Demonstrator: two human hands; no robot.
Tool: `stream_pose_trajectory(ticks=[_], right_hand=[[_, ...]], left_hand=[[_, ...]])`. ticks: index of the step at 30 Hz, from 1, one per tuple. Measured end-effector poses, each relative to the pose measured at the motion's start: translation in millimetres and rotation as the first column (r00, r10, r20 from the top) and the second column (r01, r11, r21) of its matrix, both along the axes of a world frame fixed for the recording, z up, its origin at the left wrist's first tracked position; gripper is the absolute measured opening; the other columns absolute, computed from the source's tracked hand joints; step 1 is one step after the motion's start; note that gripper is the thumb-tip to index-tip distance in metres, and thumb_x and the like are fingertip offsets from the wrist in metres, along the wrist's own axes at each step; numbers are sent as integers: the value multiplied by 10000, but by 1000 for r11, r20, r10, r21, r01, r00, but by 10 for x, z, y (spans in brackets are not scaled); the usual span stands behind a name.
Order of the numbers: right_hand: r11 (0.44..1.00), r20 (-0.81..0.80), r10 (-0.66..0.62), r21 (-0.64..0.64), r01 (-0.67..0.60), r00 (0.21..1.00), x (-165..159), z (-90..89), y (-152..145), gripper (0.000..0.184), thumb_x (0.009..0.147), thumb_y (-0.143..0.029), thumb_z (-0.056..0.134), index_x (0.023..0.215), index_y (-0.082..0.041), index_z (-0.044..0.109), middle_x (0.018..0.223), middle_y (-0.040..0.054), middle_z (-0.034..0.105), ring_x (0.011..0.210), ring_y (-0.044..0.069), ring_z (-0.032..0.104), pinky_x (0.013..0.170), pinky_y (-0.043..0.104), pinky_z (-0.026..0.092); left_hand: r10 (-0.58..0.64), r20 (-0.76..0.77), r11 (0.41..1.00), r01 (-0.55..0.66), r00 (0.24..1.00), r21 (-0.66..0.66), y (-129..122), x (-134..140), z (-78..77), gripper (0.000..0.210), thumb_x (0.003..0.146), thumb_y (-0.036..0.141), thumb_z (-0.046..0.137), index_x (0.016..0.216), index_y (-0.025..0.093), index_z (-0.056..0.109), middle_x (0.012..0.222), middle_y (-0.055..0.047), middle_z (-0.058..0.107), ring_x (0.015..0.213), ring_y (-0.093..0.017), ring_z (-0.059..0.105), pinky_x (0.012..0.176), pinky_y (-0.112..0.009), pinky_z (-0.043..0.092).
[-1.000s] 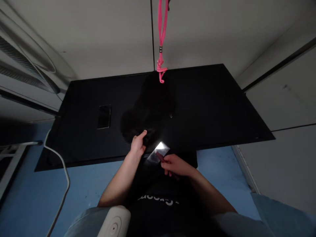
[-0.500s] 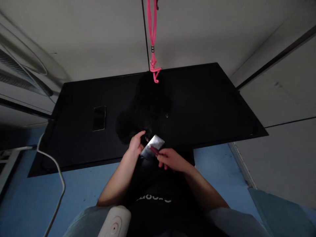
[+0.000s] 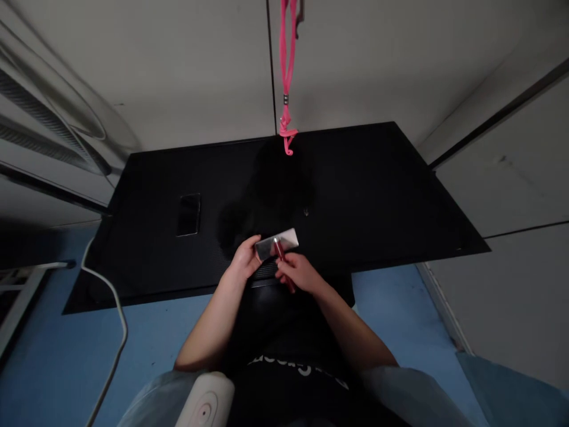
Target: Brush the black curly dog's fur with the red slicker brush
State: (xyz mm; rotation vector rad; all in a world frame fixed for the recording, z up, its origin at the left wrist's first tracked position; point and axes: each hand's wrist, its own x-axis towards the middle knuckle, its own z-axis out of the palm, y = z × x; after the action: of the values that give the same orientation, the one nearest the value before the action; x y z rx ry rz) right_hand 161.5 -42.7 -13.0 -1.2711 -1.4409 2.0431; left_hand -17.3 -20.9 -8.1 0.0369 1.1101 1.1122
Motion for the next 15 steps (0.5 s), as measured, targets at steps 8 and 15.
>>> stream_pose_trajectory(ticks=[8, 15], right_hand=[[996, -81, 79, -25, -81, 994, -145, 1, 4, 208, 819, -354, 521, 883, -158, 540, 666, 7, 650, 495, 86, 573, 377, 155, 405], [931, -68, 300, -195, -308, 951, -237, -21, -1, 191, 813, -336, 518, 808, -145, 520, 567, -4, 620, 386, 82, 521, 313, 154, 353]], left_hand=[[-12, -55, 1000, 11, 998, -9, -4, -290, 90, 112, 757, 176, 525, 720, 135, 622, 554, -44, 631, 512, -154, 605, 557, -249, 504], [-49, -126, 999, 48, 991, -10, -29, -422, 136, 120, 708, 100, 524, 748, 105, 637, 516, -41, 615, 463, -156, 585, 499, -253, 487]])
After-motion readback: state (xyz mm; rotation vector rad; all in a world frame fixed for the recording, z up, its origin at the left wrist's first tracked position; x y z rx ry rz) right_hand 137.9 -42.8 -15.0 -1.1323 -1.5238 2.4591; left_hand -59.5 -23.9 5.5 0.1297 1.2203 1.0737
